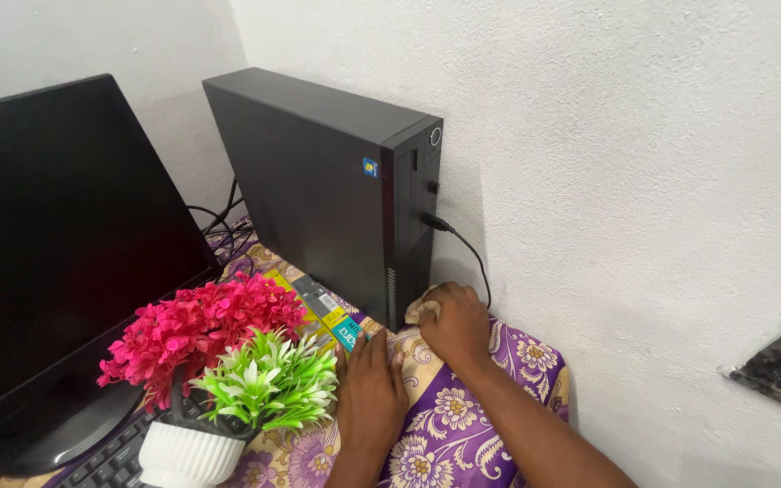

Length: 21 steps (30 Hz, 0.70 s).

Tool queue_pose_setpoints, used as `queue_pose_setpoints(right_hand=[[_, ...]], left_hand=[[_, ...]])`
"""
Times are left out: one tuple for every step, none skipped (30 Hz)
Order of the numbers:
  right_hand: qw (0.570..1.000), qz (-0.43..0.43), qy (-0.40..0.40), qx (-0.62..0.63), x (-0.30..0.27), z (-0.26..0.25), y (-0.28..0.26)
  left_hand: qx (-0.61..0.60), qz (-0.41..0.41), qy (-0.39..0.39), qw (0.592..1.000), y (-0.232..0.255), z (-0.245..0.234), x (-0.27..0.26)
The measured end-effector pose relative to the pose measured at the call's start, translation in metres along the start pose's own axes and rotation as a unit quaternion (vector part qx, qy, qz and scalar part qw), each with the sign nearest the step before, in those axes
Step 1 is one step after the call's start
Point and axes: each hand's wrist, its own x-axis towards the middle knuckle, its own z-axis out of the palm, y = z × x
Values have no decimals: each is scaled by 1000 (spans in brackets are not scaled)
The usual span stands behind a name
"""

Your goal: The person wipes the exterior of a desktop computer tower, then cleans two small potted artificial plants, and finally wipes several packaged stationery items on a desk. The person uses a cloth to clean each object individually and places them back on the desk.

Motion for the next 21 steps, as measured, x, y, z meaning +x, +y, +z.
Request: queue_pose_setpoints(right_hand=[[1000,-17,-11,6,-2,0,0],[999,-33,-21,11,-4,1,0],[998,-50,-30,16,-3,2,2],[996,-70,-33,47,-3,4,4],[992,-89,-38,77,-4,7,7],[987,-107,-43,107,-5,11,11],[986,-83,-31,143,-6,15,14],[982,-58,-20,178,-6,18,17],[977,-33,-9,212,-6,21,20],[961,8,19,277,-5,22,23],[938,50,46,339,-5,23,24],[909,90,74,399,-4,22,24],[905,61,92,411,-4,21,22],[900,32,110,421,-4,20,20],[893,3,128,431,-3,18,17],[904,-22,115,410,-2,17,13],[914,-48,103,389,-1,16,10],[922,-74,90,368,-1,14,8],[928,-83,101,348,-1,13,6],[934,-92,111,328,-1,13,6],[938,-101,123,307,-2,12,6]], left_hand=[[-4,-1,1,1000,0,1,-1],[-3,-1,0,1000,-1,0,-2],[-2,1,1,1000,-1,0,-1],[-1,3,1,1000,0,0,0],[-10,-4,-6,1000,0,0,-1],[-18,-12,-12,1000,0,0,-1],[-27,-17,-19,999,0,-1,0],[-24,-13,-15,1000,0,-1,1],[-22,-9,-11,1000,0,0,1],[-19,-5,-8,1000,0,0,1],[-23,2,-4,1000,0,1,1],[-26,9,0,1000,0,1,2],[-30,15,2,999,0,2,1],[-35,17,3,999,1,2,1],[-41,20,3,999,1,2,1],[-46,23,3,999,2,3,2],[-50,30,9,998,4,3,1],[-54,37,16,998,5,2,1],[-57,43,24,997,6,1,0],[-62,46,31,997,7,1,0],[-66,49,39,996,8,-1,1]])
